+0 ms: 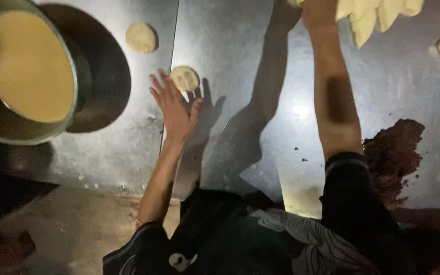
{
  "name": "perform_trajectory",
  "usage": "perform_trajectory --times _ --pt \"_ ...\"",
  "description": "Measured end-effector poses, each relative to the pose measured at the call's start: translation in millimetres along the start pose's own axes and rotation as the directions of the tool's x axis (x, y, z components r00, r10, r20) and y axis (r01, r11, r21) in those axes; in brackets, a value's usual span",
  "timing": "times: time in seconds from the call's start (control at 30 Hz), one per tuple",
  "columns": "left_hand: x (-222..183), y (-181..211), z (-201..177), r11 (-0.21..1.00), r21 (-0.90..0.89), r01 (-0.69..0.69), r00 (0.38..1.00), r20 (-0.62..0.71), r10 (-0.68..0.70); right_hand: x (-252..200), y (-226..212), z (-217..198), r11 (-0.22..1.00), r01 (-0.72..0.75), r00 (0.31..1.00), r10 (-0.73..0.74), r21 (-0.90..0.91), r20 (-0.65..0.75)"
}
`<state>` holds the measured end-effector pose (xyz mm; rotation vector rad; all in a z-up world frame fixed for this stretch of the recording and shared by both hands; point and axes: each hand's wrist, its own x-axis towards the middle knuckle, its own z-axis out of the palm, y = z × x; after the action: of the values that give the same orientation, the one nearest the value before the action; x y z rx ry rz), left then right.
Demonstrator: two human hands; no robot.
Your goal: The person takes pieces of dough, fills them with a chocolate paste by hand, and pinches the dough closed to form small balls on a metal table.
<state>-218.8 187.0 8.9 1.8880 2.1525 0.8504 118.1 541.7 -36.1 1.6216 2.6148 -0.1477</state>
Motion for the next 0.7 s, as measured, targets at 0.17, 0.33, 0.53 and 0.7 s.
perform_trajectory --times 0.17,0.33,0.53,0.7 --pt "-78 37 -13 0.935 -0.286 0.210 0.969 -0.069 -0.238 -50 19 -10 0.983 0.174 0.939 -0.185 -0.062 -0.289" --pt "-99 106 -20 0.592 -0.758 0.273 0.958 0.156 -0.241 -182 -61 -64 0.371 0.076 0.982 0.134 0.926 -0.134" --pt "-98 193 -40 0.531 -0.773 0.345 0.931 0.210 -0.299 -361 -219 -129 0.322 -0.101 0.994 0.077 0.941 0.081" --pt "-122 225 -57 0.587 -0.765 0.265 0.951 0.105 -0.291 -405 -276 -130 0.320 0.024 0.817 0.539 0.947 -0.203"
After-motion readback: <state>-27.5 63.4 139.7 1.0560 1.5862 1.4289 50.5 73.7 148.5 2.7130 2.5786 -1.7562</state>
